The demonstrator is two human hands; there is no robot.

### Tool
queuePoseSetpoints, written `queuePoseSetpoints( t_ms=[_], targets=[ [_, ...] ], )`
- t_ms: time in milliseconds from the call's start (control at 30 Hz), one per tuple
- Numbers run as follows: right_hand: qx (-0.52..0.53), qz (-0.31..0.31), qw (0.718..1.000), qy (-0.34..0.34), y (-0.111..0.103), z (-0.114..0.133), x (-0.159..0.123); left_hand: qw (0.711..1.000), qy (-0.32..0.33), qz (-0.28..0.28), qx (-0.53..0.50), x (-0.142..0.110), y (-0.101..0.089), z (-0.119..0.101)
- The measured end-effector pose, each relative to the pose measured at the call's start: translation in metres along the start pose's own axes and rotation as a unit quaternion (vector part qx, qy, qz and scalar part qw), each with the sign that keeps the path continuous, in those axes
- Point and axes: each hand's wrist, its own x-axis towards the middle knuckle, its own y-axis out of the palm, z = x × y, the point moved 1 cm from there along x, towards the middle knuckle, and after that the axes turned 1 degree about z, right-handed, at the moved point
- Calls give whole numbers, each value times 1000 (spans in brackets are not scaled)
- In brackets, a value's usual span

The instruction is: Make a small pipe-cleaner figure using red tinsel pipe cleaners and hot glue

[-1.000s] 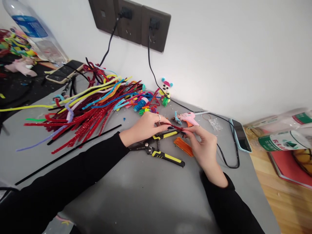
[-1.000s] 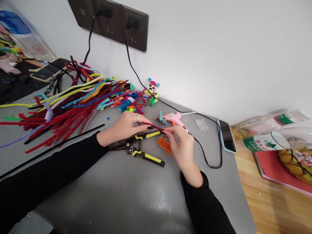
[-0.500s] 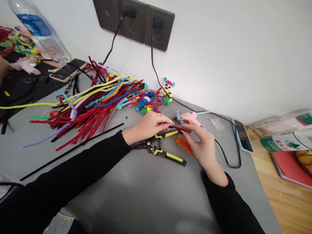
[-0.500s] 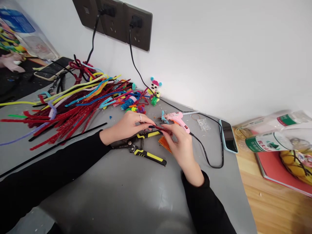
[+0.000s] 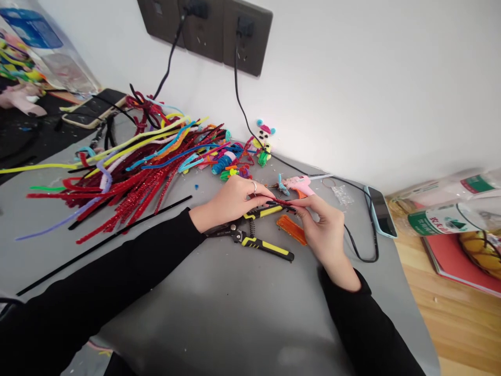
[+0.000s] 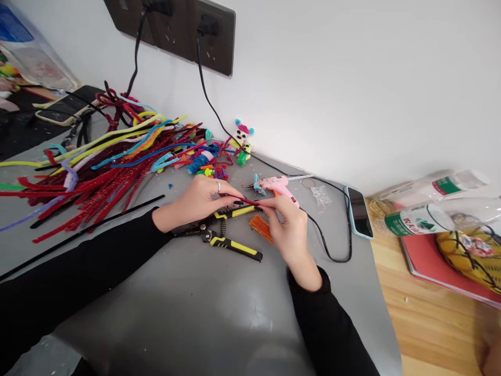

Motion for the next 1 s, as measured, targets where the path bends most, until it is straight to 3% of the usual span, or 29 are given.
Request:
queuePoseSetpoints(
  t_ms=[233, 467, 1000],
  targets=[
    [-5, 42, 999, -22, 3, -1, 2, 1000, -4, -16, 5, -1, 0, 0],
    [-10, 63, 996, -55, 5, 0, 2, 1000, 23, 17, -6, 0, 1, -3],
    [-10, 49, 998, -41, 13, 2, 2, 998, -54, 6, -31, 0, 7, -4]
  ],
)
